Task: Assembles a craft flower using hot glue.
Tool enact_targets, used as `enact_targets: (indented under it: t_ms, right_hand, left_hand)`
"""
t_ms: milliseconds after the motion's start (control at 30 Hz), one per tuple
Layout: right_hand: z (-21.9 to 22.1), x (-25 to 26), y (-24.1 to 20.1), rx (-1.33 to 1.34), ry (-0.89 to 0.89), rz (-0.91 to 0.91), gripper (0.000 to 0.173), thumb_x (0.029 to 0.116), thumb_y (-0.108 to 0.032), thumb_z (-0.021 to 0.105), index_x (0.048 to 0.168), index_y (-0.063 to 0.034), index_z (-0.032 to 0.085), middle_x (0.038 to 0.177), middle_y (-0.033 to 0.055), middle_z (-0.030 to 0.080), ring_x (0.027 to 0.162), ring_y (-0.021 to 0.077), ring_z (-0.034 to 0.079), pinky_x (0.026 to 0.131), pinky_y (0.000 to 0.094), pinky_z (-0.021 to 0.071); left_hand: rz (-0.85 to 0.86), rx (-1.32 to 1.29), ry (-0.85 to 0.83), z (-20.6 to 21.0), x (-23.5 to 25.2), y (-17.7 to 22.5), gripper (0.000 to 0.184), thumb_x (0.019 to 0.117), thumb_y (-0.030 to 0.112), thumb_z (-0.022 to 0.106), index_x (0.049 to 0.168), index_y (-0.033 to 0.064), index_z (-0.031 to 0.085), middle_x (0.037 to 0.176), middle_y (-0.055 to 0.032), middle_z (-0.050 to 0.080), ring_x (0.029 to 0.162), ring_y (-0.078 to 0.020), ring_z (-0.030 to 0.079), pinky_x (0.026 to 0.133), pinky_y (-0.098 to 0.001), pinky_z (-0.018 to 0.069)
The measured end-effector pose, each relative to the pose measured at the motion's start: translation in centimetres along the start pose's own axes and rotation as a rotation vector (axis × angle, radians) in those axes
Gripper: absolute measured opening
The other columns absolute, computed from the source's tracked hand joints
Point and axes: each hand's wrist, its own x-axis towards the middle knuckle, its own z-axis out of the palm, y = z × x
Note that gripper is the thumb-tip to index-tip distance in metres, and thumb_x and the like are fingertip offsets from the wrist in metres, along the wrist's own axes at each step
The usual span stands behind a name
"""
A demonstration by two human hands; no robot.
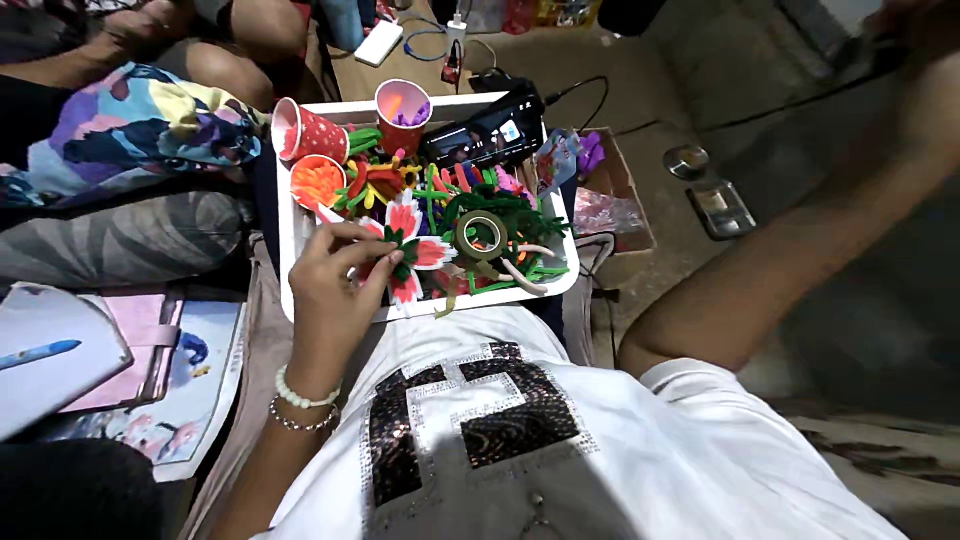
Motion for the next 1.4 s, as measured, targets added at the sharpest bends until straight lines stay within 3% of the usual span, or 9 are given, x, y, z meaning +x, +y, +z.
enact_targets:
  t_ms: [133,367,600,867,1000,1067,1133,1267,1400]
  right_hand:
    - [3.3,-4.7,-2.6,0.207,-0.075,0.022,0.019,0.1006,-0.012,0.062,0.117,-0.0111,0.053,0.099,-0.009,0.068,0.094,0.008,0.069,0.092,0.0318,0.0589]
    - [8.4,-8.6,-5.7,0.321,-0.433,0.037,0.033,0.0942,-0.018,0.073,0.122,-0.0234,0.055,0.106,-0.0203,0.067,0.097,0.0,0.068,0.09,0.0264,0.0602]
    - [11.3,-10.5,-6.5,0.258,-0.641,-0.021,0.039,0.0865,-0.006,0.072,0.123,-0.0027,0.058,0.107,-0.0036,0.069,0.094,0.0022,0.068,0.086,0.0248,0.0608]
    - [12.0,-12.0,-8.1,0.474,-0.707,0.107,0.032,0.0908,-0.01,0.073,0.12,-0.0161,0.06,0.098,-0.0102,0.07,0.079,0.0038,0.071,0.071,0.0244,0.065]
    - [11.6,-12.3,-8.2,0.55,-0.686,0.237,0.026,0.093,-0.01,0.071,0.115,-0.0171,0.061,0.091,-0.0105,0.071,0.074,0.0044,0.071,0.067,0.024,0.0647]
    - [11.4,-12.6,-7.9,0.598,-0.663,0.291,0.024,0.0933,-0.007,0.069,0.114,-0.016,0.06,0.09,-0.01,0.072,0.072,0.0051,0.071,0.066,0.0248,0.0647]
    - [11.1,-13.1,-7.7,0.615,-0.638,0.313,0.024,0.0933,-0.005,0.068,0.114,-0.0156,0.06,0.09,-0.0097,0.072,0.071,0.005,0.071,0.065,0.0242,0.0647]
    - [11.0,-13.6,-7.5,0.615,-0.622,0.309,0.024,0.0935,-0.005,0.068,0.113,-0.0152,0.059,0.089,-0.0096,0.072,0.071,0.005,0.071,0.066,0.0243,0.0648]
    - [11.3,-13.8,-7.7,0.589,-0.622,0.283,0.025,0.0925,-0.004,0.069,0.114,-0.014,0.059,0.089,-0.01,0.072,0.071,0.0045,0.071,0.065,0.0239,0.0648]
  left_hand:
    - [-0.063,-0.165,0.059,-0.6,0.0,0.1,0.015,0.0938,0.018,0.075,0.101,0.0053,0.077,0.106,-0.006,0.071,0.094,-0.0079,0.069,0.081,-0.0242,0.0596]
    - [-0.106,-0.107,0.009,-2.6,-0.1,1.6,0.014,0.0955,0.018,0.073,0.099,0.0052,0.074,0.101,-0.0047,0.072,0.085,-0.0065,0.07,0.075,-0.0231,0.0606]
    - [-0.083,-0.131,0.004,-1.1,-0.1,2.1,0.014,0.0957,0.019,0.072,0.096,0.0043,0.072,0.097,-0.0047,0.071,0.077,-0.0057,0.068,0.066,-0.021,0.0585]
    - [-0.087,-0.132,-0.091,-0.2,-0.3,2.0,0.021,0.0932,0.021,0.075,0.102,0.004,0.066,0.088,-0.0035,0.068,0.07,-0.0061,0.064,0.062,-0.0213,0.0551]
    - [0.021,-0.037,0.15,-1.4,-0.3,2.2,0.027,0.0935,0.023,0.076,0.094,0.0014,0.06,0.083,-0.0073,0.065,0.078,-0.0137,0.063,0.071,-0.0308,0.0525]
    - [0.14,0.018,0.249,-2.7,-0.4,2.8,0.026,0.0944,0.026,0.075,0.089,0.0041,0.061,0.093,-0.0095,0.066,0.092,-0.0187,0.063,0.083,-0.0354,0.05]
    - [0.163,0.027,0.096,-4.0,-0.6,4.4,0.02,0.0951,0.029,0.073,0.095,0.0096,0.068,0.11,-0.0085,0.055,0.103,-0.0156,0.053,0.09,-0.0296,0.0441]
    - [0.049,0.154,-0.216,-2.9,-1.0,5.3,0.03,0.0962,0.041,0.067,0.117,0.0206,0.075,0.12,-0.014,0.051,0.099,-0.0227,0.054,0.081,-0.0373,0.0472]
    - [-0.05,0.109,-0.339,-0.2,-1.1,3.9,0.044,0.0902,0.037,0.071,0.131,0.0197,0.068,0.142,-0.0202,0.041,0.117,-0.0311,0.053,0.089,-0.0461,0.0518]
